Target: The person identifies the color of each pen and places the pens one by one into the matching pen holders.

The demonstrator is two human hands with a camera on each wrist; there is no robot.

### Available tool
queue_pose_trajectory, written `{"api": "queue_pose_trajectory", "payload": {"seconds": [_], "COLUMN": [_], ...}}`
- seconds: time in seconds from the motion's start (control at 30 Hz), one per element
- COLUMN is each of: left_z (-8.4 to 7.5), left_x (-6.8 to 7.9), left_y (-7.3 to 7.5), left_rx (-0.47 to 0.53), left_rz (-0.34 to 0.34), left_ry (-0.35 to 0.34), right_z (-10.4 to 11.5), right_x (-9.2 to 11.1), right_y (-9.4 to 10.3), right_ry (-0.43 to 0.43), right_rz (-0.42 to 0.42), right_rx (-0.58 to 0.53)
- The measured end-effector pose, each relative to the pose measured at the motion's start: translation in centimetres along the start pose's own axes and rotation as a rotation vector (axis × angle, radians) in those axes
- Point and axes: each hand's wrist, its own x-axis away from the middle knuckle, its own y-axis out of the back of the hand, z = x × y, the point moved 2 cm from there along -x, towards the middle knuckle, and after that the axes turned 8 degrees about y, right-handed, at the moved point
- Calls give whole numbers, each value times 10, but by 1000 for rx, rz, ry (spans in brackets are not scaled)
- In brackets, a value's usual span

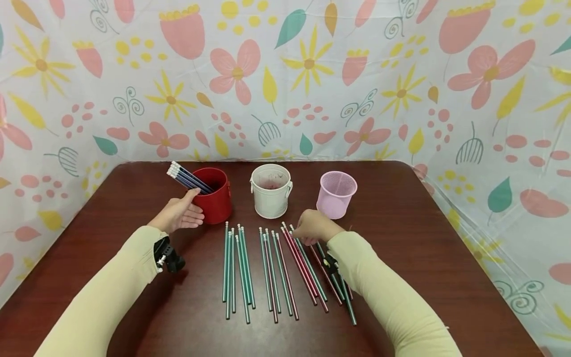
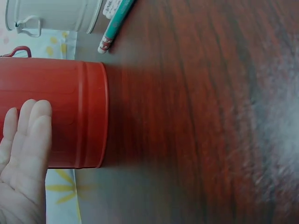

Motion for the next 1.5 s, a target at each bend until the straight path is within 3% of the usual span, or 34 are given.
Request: {"api": "queue_pose_trajectory", "payload": {"seconds": [0.33,0.53,0.7,0.87,0.97,1.13,1.37,1.5], "left_z": [1,1,-1,1,3,4,4,3], "left_x": [-2,0,-1,-2,-2,0,1,0], "left_y": [-2,1,2,0,0,0,0,0], "left_rx": [40,19,20,28,29,22,26,30], "left_rz": [-39,-27,-16,-31,-34,-28,-30,-38], "left_ry": [-2,-7,-4,8,11,12,12,14], "right_z": [18,22,25,21,23,40,68,78], "right_x": [-24,-29,-27,-27,-25,-20,-5,3], "right_y": [-33,-40,-39,-34,-24,7,62,84], "right_ry": [-87,-157,-140,-110,-56,128,390,527], "right_rz": [65,35,21,18,8,-60,-297,-451], "right_rx": [152,201,168,6,-171,-411,-569,-716]}}
